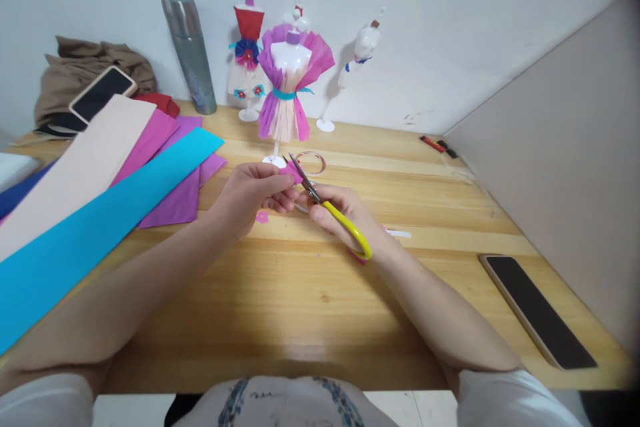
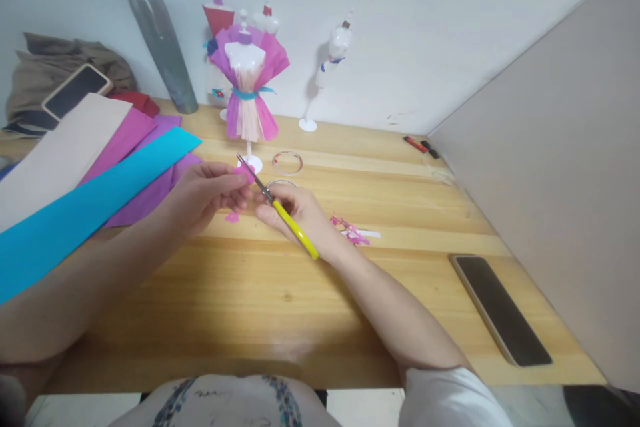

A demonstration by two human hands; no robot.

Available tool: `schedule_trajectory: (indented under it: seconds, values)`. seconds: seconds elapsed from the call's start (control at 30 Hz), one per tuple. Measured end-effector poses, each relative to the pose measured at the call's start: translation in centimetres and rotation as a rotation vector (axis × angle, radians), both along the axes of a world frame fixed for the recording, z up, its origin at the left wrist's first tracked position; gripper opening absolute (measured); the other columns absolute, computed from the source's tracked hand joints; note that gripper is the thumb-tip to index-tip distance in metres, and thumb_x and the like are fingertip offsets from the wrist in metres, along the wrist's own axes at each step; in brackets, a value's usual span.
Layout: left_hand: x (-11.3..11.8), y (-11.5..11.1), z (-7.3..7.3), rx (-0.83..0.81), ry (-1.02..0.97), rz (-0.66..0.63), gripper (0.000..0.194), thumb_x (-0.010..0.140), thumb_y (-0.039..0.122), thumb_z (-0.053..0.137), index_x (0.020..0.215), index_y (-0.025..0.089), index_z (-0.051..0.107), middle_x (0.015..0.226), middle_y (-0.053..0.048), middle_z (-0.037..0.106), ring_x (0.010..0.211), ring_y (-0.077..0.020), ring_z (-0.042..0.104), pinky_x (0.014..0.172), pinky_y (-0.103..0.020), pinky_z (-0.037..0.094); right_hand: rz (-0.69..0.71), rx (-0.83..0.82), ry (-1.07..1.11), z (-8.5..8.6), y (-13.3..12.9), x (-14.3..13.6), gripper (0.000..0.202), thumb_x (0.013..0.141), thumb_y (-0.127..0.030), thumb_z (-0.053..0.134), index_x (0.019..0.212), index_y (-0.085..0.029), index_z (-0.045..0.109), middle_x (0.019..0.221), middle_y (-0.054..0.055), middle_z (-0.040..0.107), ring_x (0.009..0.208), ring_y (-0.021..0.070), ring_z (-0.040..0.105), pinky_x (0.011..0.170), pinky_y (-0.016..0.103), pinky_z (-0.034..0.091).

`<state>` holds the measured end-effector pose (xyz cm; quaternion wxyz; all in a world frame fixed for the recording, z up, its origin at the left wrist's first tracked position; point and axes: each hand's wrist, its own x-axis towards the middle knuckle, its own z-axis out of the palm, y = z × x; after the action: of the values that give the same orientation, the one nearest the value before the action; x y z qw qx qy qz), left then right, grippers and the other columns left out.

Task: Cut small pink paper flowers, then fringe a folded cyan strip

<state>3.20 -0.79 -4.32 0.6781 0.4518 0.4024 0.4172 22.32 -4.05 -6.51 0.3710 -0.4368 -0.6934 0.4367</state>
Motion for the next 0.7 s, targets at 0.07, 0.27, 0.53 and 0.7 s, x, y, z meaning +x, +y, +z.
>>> schedule_trajectory:
  seconds: [0.07, 0.27, 0.53, 0.7]
  values:
    - [0.1, -0.1, -0.2, -0.004, -0.028, 0.016, 0.016, 0.065, 0.027, 0.083, 0.062, 0.013, 0.076, 0.064, -0.006, 0.075, 0.052, -0.0107, 0.063, 0.052, -0.022, 0.050, 0.013, -0.035, 0.048, 0.1, 0.0, 0.0, 0.058, 0.079, -0.077, 0.069, 0.084, -0.019, 0.066, 0.082, 0.004, 0.059, 0.077, 0.0192, 0.054, 0.071, 0.032, 0.044]
    - [0.6, -0.8, -0.3, -0.019, -0.048, 0.069, 0.018, 0.066, 0.028, 0.083, 0.060, 0.013, 0.074, 0.062, -0.005, 0.073, 0.049, -0.0097, 0.061, 0.051, -0.022, 0.048, -0.001, -0.052, 0.078, 0.3, -0.1, -0.2, 0.056, 0.079, -0.075, 0.071, 0.081, -0.020, 0.063, 0.079, 0.002, 0.055, 0.071, 0.0162, 0.048, 0.064, 0.030, 0.039]
    - [1.1, -1.4, -0.4, -0.003, -0.039, 0.112, 0.019, 0.070, 0.030, 0.080, 0.062, 0.014, 0.073, 0.064, -0.005, 0.073, 0.052, -0.0098, 0.060, 0.051, -0.022, 0.046, -0.018, -0.072, 0.058, 0.5, -0.3, -0.5, 0.058, 0.079, -0.077, 0.069, 0.074, -0.022, 0.054, 0.070, -0.001, 0.044, 0.065, 0.0148, 0.041, 0.056, 0.029, 0.032]
    - [1.3, -1.5, -0.6, 0.007, -0.001, 0.105, 0.022, 0.074, 0.034, 0.078, 0.063, 0.015, 0.074, 0.063, -0.003, 0.072, 0.050, -0.0092, 0.058, 0.053, -0.023, 0.046, -0.010, -0.046, 0.063, 0.2, -0.3, -0.3, 0.058, 0.082, -0.077, 0.067, 0.071, -0.022, 0.051, 0.070, -0.001, 0.043, 0.063, 0.0138, 0.038, 0.055, 0.029, 0.029]
